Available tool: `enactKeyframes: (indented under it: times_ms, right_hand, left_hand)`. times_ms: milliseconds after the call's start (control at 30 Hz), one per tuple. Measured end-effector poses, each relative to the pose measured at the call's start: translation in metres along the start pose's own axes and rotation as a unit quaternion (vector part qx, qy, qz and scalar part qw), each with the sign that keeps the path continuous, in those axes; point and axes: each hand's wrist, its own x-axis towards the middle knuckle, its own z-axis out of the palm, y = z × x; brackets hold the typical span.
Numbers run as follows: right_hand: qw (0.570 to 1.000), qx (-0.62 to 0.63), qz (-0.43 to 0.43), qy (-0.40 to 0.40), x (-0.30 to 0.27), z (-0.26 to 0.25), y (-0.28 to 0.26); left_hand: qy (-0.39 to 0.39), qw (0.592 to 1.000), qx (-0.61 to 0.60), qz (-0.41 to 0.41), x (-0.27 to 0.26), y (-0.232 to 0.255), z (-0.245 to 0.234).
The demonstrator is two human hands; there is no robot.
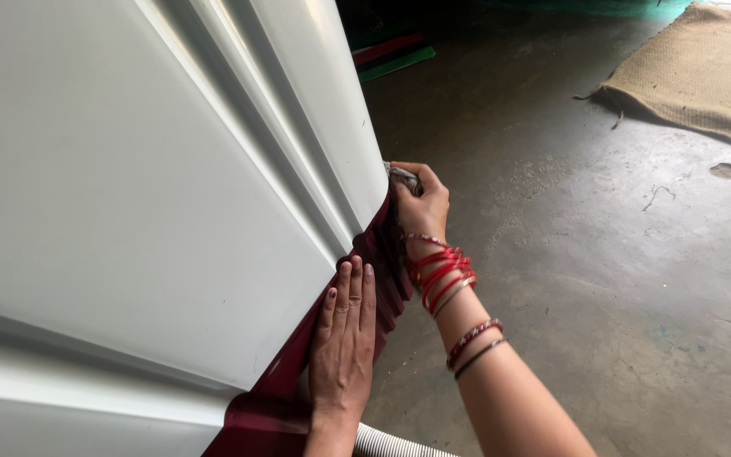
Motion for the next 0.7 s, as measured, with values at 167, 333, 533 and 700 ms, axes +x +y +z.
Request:
enactKeyframes:
  times_ms: [167, 333, 533, 700]
  right_hand:
    - [0.999, 0.026, -0.018, 0.02, -0.054, -0.015, -0.008]
    - [0.997, 0.01, -0.063, 0.054, -0.071, -0.009, -0.02]
    - [0.999, -0.025, 0.031, 0.015, -0.017, -0.014, -0.038]
    - [1.0, 0.004, -0.013, 0.009, -0.052, -0.02, -0.026]
  left_hand:
    - [0.029, 0.999, -0.02, -0.018, 0.003, 0.002, 0.002]
    - [0.021, 0.994, -0.109, -0.005, 0.007, 0.003, 0.006]
    - [-0.014, 0.997, -0.077, -0.01, 0.004, 0.01, 0.001]
    - [0.039, 0.991, -0.128, -0.03, 0.021, 0.014, -0.002]
